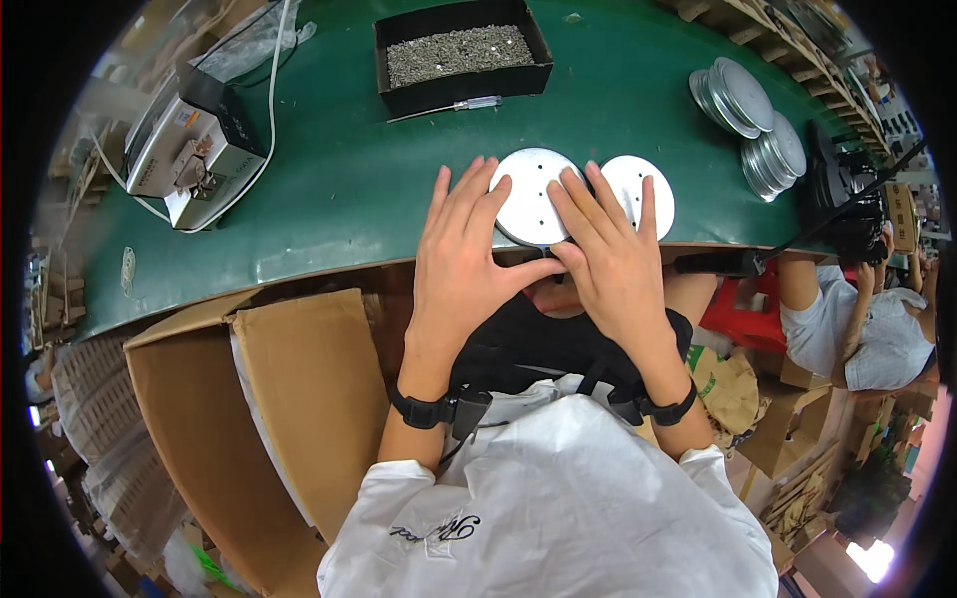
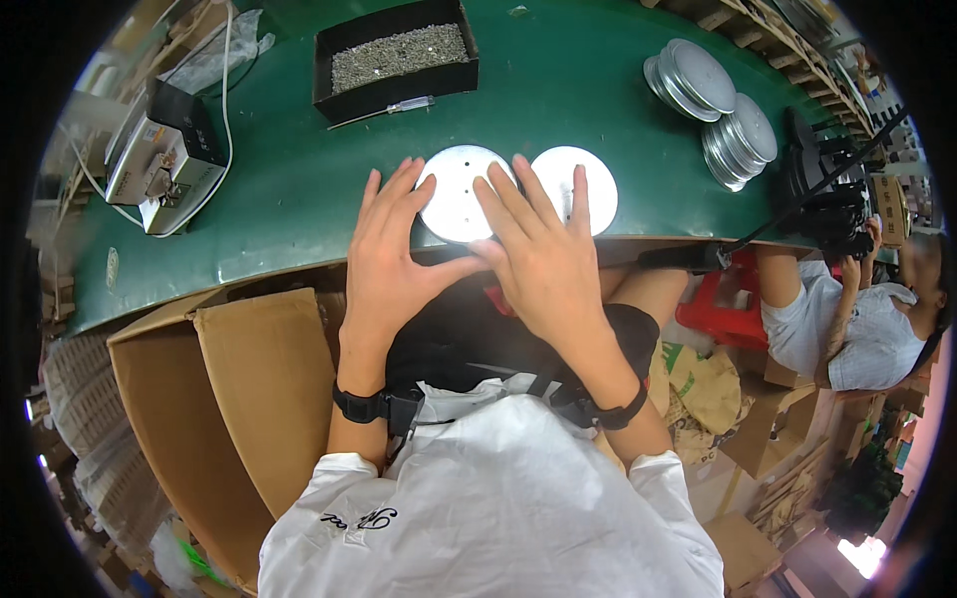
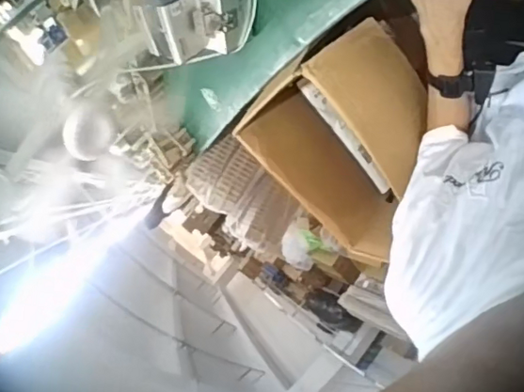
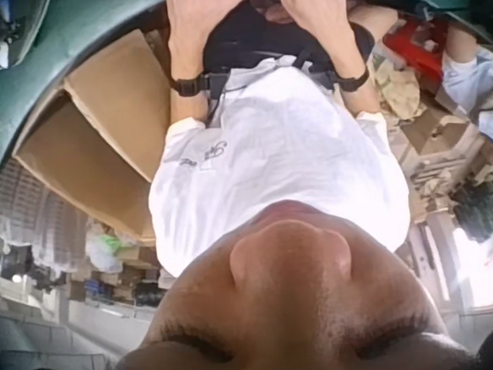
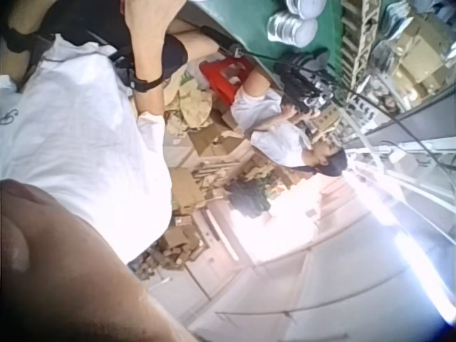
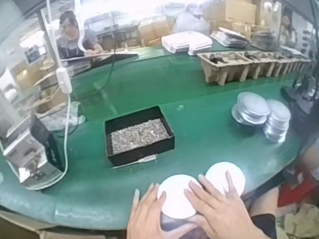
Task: Assemble circular electronic components using an electric screwdriver.
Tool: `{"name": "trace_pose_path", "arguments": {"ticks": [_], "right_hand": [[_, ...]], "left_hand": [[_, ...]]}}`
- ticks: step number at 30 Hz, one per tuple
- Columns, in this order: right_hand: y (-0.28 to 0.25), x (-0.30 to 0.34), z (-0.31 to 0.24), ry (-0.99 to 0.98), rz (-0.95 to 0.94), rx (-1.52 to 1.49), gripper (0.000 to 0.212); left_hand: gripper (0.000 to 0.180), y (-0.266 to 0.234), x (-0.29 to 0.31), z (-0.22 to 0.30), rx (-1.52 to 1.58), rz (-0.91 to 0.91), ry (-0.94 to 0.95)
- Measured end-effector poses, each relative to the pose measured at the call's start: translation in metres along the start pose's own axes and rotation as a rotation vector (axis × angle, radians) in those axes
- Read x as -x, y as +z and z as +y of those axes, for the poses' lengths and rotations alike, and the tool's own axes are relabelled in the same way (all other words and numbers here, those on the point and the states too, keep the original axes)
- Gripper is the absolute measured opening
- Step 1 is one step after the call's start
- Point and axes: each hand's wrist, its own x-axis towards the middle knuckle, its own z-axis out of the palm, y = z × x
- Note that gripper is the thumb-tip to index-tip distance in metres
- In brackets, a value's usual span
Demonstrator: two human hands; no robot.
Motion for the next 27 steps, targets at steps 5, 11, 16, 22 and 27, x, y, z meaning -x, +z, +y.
{"name": "trace_pose_path", "arguments": {"ticks": [5,11,16,22,27], "right_hand": [[-0.002,0.000,0.008,-0.040,-0.039,-0.057,0.053],[0.007,-0.009,0.011,-0.039,0.016,-0.117,0.053],[0.014,-0.014,0.016,-0.122,-0.010,-0.149,0.051],[0.005,-0.022,0.025,-0.243,-0.067,-0.008,0.051],[0.006,-0.015,0.013,-0.173,-0.042,0.022,0.053]], "left_hand": [[0.078,-0.002,0.004,-0.003,-0.014,-0.019,0.014],[0.077,0.002,0.002,0.001,-0.032,0.018,0.054],[0.069,0.011,0.010,-0.002,-0.002,0.043,0.100],[0.062,0.014,0.011,-0.005,0.009,0.130,0.142],[0.063,0.009,0.012,0.002,0.044,0.088,0.078]]}}
